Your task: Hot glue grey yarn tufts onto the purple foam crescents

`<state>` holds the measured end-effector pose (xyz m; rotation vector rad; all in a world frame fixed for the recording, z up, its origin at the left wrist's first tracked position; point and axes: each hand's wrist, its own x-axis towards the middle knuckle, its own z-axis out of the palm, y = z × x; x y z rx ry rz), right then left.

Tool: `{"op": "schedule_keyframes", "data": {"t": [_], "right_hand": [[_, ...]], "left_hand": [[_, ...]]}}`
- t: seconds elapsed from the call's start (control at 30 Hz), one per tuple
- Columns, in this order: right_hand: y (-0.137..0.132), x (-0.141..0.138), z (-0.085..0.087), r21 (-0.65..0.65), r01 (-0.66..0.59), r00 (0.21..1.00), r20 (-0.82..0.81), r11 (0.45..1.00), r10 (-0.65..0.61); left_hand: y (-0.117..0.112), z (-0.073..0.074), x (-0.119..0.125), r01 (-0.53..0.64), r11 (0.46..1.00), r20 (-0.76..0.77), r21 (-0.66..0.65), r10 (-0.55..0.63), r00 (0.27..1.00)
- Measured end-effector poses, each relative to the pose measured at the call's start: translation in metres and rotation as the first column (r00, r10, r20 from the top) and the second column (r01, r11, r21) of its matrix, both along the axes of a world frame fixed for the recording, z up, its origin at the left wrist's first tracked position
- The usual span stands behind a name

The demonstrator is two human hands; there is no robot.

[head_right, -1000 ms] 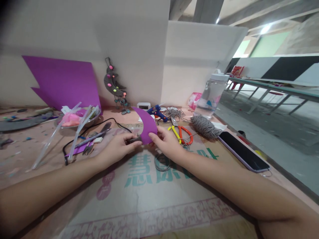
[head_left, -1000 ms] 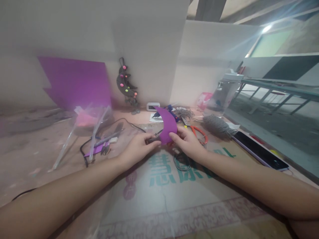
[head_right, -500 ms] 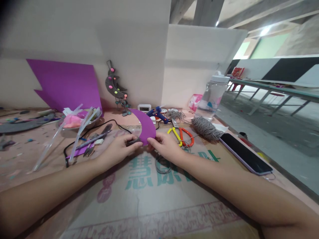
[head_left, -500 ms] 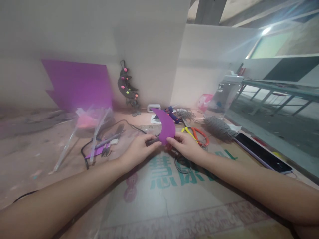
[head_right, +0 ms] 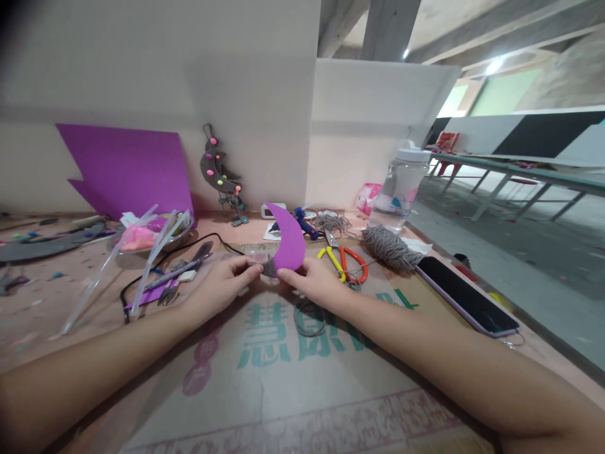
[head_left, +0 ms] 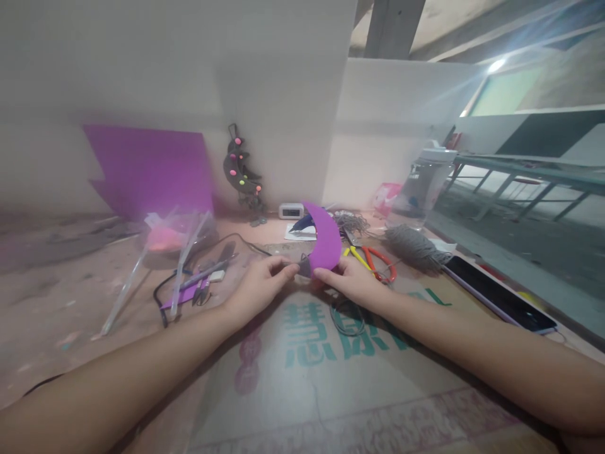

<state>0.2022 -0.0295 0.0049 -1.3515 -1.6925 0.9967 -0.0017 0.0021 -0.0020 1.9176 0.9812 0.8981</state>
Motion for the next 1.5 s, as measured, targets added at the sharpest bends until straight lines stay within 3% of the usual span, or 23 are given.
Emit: {"op": "schedule_keyframes", "data": {"t": [0.2,0.4,0.6,0.83,1.5], "right_hand": [[0.000,0.000,0.000,0.039,0.035,0.999,-0.033,0.999,-0.034],[-0.001,-0.003,0.004,0.052,0.033,0.998,0.049,0.998,-0.035],[0.004,0.000,-0.005,0.062,-0.018,0.999,0.030,0.998,0.016],[0.001,0.001,-0.004,0.114,-0.031,0.989,0.150,0.993,0.014],[-0.001,0.000,0.001,0.201,-0.070,0.960,0.280,0.977,0.011]], "left_hand": [[0.001,0.000,-0.001,-0.035,0.998,0.002,0.051,0.035,0.999],[0.001,0.000,0.001,-0.017,0.999,-0.001,0.037,0.017,1.000],[0.004,-0.002,-0.001,-0.011,1.000,0.001,0.029,0.011,1.000],[0.003,-0.002,0.000,-0.016,0.999,-0.019,0.040,0.017,1.000],[0.003,-0.002,0.000,-0.013,0.999,-0.021,0.051,0.014,1.000]]}}
